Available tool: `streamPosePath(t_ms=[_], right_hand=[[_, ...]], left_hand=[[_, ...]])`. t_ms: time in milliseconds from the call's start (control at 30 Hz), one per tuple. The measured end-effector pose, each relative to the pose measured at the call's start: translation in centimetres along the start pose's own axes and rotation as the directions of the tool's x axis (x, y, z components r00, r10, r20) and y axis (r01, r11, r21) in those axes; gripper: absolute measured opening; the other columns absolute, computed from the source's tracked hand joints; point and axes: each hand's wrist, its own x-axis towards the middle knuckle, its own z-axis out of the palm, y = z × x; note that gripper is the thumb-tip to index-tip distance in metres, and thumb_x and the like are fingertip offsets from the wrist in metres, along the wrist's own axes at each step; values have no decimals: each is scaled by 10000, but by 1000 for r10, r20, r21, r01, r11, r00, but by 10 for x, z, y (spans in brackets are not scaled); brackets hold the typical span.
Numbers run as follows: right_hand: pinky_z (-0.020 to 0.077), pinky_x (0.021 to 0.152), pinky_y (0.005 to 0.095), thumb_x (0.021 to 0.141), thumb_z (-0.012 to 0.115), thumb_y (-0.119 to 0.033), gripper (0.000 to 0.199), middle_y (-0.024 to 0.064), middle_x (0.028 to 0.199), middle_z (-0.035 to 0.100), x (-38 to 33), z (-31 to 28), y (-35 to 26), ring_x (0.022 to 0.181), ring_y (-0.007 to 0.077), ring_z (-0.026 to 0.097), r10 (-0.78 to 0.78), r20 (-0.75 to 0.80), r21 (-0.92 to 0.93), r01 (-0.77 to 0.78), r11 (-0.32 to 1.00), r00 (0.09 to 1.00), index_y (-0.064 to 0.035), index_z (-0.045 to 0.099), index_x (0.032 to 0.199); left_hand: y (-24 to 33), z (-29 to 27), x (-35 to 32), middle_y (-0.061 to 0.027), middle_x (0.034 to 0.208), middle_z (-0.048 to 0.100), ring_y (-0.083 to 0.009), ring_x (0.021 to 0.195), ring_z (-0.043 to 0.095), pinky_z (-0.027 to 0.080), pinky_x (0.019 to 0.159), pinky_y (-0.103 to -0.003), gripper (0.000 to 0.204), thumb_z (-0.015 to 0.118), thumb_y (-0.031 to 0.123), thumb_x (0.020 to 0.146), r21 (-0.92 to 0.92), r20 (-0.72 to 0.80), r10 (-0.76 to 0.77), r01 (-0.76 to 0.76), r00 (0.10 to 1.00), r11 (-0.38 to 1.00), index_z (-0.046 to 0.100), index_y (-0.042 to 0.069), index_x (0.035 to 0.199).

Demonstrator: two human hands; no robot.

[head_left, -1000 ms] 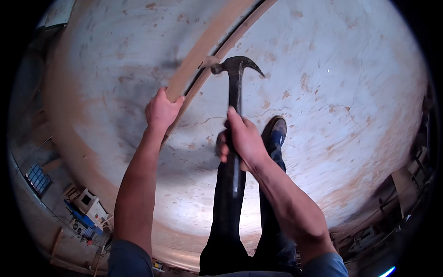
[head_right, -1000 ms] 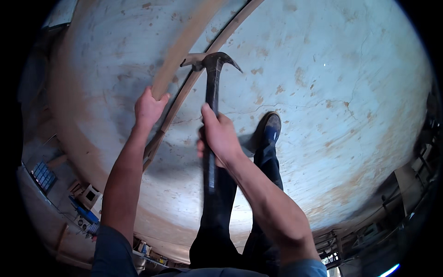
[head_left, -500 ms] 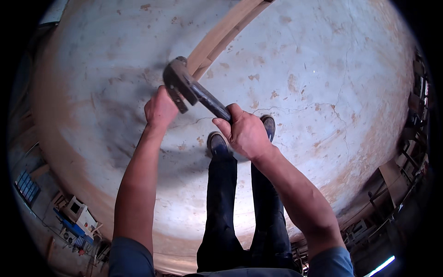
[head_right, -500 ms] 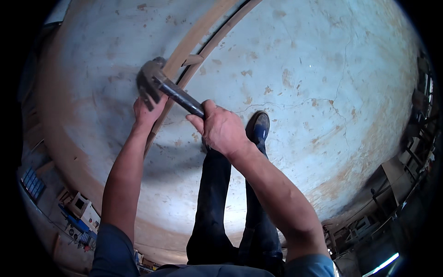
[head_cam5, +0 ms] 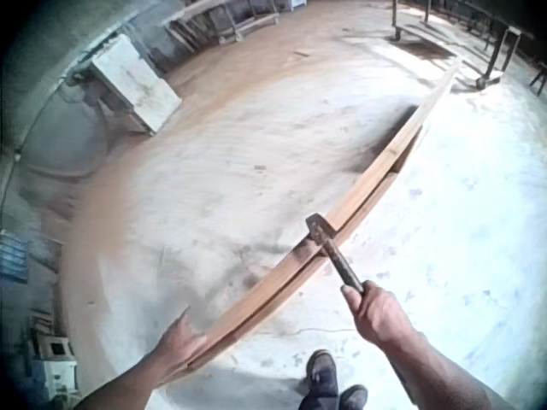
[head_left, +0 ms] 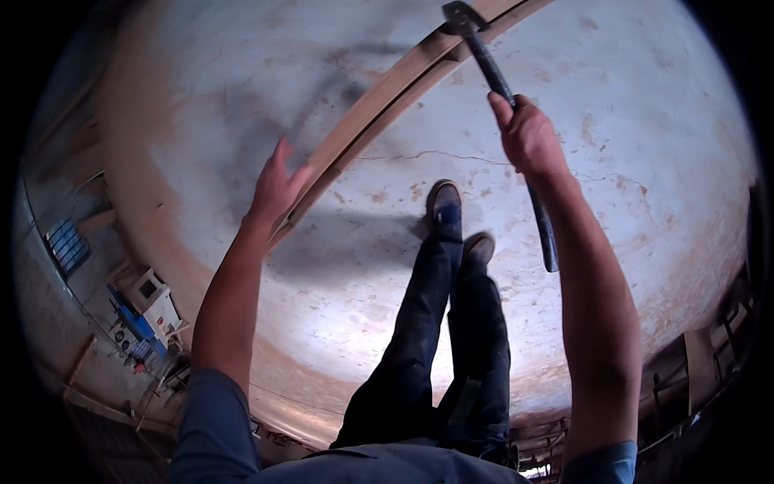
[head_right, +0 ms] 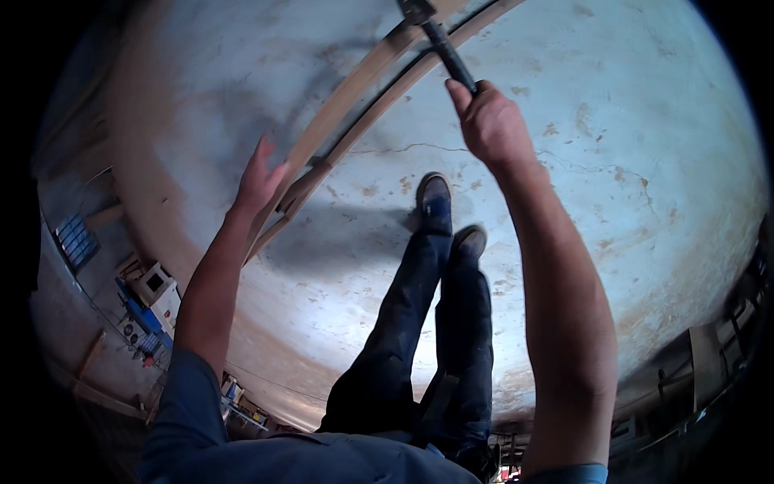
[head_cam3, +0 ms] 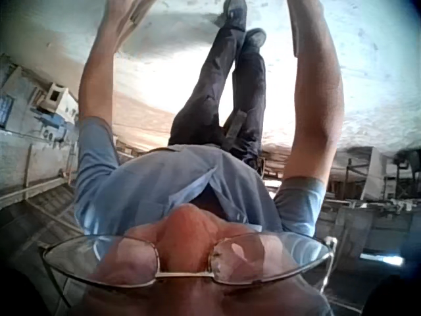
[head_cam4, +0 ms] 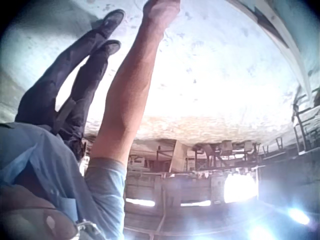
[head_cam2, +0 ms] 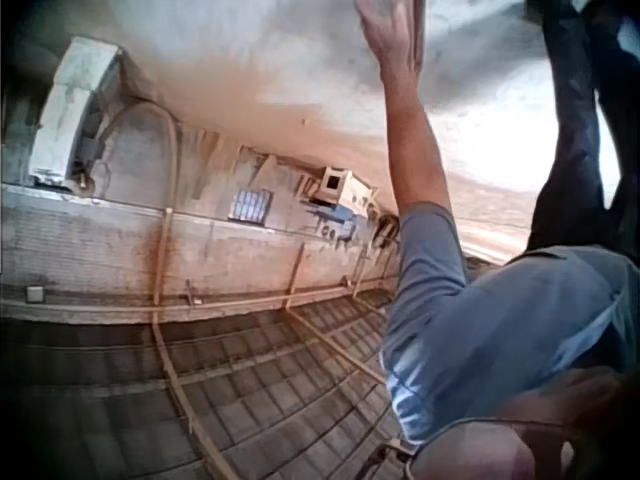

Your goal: The person uses a power saw to cut a wooden plank, then applies glue to the cut end. They proceed to assemble a wooden chair frame by hammering nails into the joints to secure the pieces together.

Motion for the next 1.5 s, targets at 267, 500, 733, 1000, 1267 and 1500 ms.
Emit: streamPosePath(t_ms=[267,500,733,1000,1267,1500], right_hand=[[440,357,331,975,459,-597,618,68,548,491,0,2,-29,412,171,531,308,208,142,-340,930,928,-8,494,790],[467,433,271,935,592,-534,477,5,647,491,-71,25,-80,492,99,507,356,174,524,-392,756,918,-68,494,950],[480,417,303,980,558,-415,393,48,677,526,-258,167,-152,504,144,540,608,492,725,-680,109,623,-28,485,992],[468,353,310,1005,502,-444,373,36,645,509,-310,310,-227,411,149,508,366,792,610,-629,-481,489,-79,426,1008],[474,361,303,1005,494,-449,357,18,640,500,-304,339,-236,416,130,498,320,790,612,-647,-455,523,-104,417,954],[459,351,295,999,509,-442,369,15,633,499,-295,337,-228,413,126,494,348,758,650,-684,-332,551,-87,427,943]], left_hand=[[-124,10,-112,-246,1358,521,-374,1251,523,431,1023,-437,736,680,260,861,201,52,-220,205,974,958,332,-14,1449],[-126,18,-116,-190,1293,575,-386,1174,562,475,950,-466,545,633,264,910,261,-30,-179,180,983,948,425,66,1374],[-133,16,-119,-209,1340,553,-379,1199,560,449,992,-443,617,597,359,939,263,14,-61,55,998,963,387,54,1433],[-175,40,-118,-220,1142,653,-411,1025,640,510,865,-477,615,690,339,868,232,-80,169,-146,982,962,430,66,1355],[-194,37,-104,-201,1075,675,-368,993,669,522,830,-435,496,698,285,880,244,-129,182,-146,975,959,495,55,1270],[-196,43,-104,-253,1034,675,-431,959,659,530,825,-482,598,696,358,861,250,-125,235,-199,964,948,467,4,1286]])
